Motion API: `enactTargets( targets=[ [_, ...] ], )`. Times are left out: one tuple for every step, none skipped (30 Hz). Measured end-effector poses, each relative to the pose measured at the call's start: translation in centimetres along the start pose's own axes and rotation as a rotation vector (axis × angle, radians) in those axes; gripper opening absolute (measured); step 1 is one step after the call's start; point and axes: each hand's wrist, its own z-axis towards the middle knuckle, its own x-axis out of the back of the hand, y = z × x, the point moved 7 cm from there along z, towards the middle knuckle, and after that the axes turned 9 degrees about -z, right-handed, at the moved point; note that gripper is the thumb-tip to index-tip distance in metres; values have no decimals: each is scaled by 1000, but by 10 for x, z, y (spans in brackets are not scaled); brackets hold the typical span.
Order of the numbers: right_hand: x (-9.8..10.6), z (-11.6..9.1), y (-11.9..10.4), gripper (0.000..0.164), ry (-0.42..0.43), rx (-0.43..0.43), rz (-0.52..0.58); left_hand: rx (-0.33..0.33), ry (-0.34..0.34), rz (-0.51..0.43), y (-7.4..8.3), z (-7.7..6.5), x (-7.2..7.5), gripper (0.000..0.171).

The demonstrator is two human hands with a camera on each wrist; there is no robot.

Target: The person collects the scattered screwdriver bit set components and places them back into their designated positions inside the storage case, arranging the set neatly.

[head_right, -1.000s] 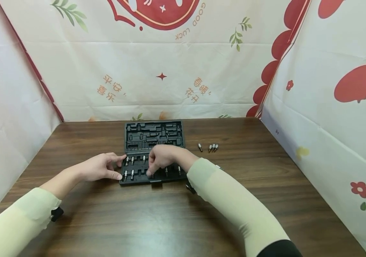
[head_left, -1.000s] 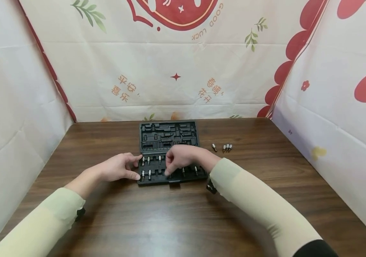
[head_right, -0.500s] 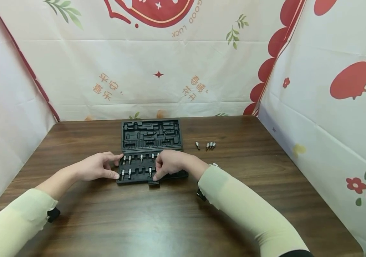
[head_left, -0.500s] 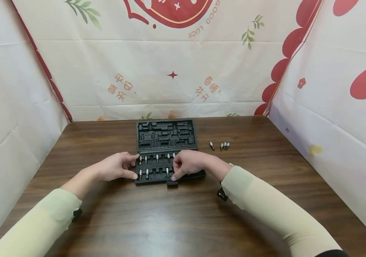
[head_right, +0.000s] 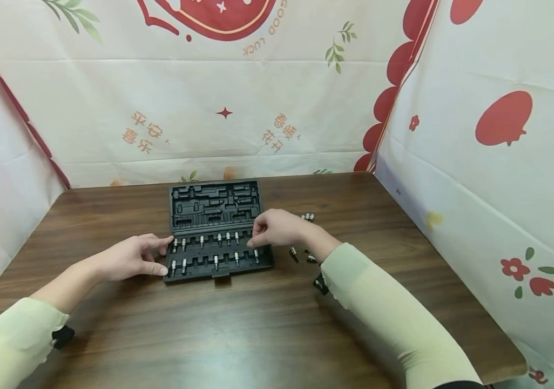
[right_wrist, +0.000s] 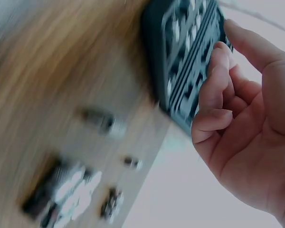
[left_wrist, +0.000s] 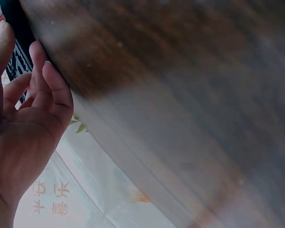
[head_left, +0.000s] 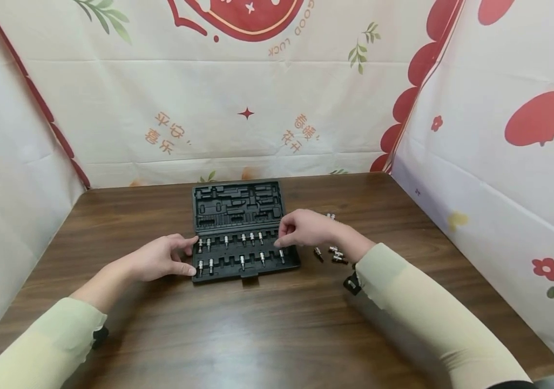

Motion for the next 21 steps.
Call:
enactTargets(
  targets=[
    [4, -3, 7, 22, 18, -18, 8, 2, 1, 0, 0, -1, 0, 92],
    [7, -6, 14, 22, 32, -36, 20, -2, 1, 4, 1, -1, 1, 92],
    [11, -8, 21, 22, 48, -56, 32, 2, 0, 5, 1, -2, 1, 92],
    [14, -11, 28, 23, 63, -69, 38, 5, -2, 9, 2, -2, 1, 93],
    [17, -13, 36, 24, 76, -84, 47, 9, -3, 11, 2, -1, 1, 93],
    [20, -16, 43, 25, 88, -100, 60, 11, -7, 14, 2, -1, 1, 93],
    [22, -18, 51, 26, 101, -113, 74, 12, -10, 17, 2, 0, 1, 94],
    [25, -21, 58, 27, 111, -126, 87, 13, -13, 18, 2, 0, 1, 94],
    [27, -23, 65, 28, 123, -141, 95, 21, -16, 16, 2, 1, 1, 94],
    [29, -25, 72, 28, 133, -152, 108, 21, -20, 18, 3, 1, 1, 94],
    [31, -27, 78, 29, 142, -162, 118, 22, -22, 16, 3, 2, 0, 94],
    [33, -29, 84, 30, 151, -171, 125, 23, -24, 15, 3, 2, 0, 94],
    [35, -30, 90, 30, 161, -177, 126, 24, -25, 13, 3, 2, 0, 94],
    [37, -32, 95, 32, 169, -185, 125, 25, -26, 12, 3, 2, 0, 94],
    [39, -33, 100, 33, 178, -194, 125, 26, -26, 12, 3, 2, 0, 93],
    [40, -35, 105, 34, 187, -201, 123, 26, -25, 12, 3, 2, 0, 93],
    [42, -36, 109, 36, 195, -213, 117, 27, -23, 11, 2, 2, 0, 93],
    [44, -37, 114, 37, 203, -224, 114, 27, -22, 11, 2, 2, 0, 93],
    [45, -39, 117, 38, 210, -233, 112, 28, -20, 12, 1, 1, 0, 93],
    [46, -40, 121, 38, 214, -242, 114, 30, -20, 13, 1, 1, 0, 93],
    [48, -41, 124, 39, 220, -250, 106, 31, -19, 11, 1, 1, 0, 93]
  ],
)
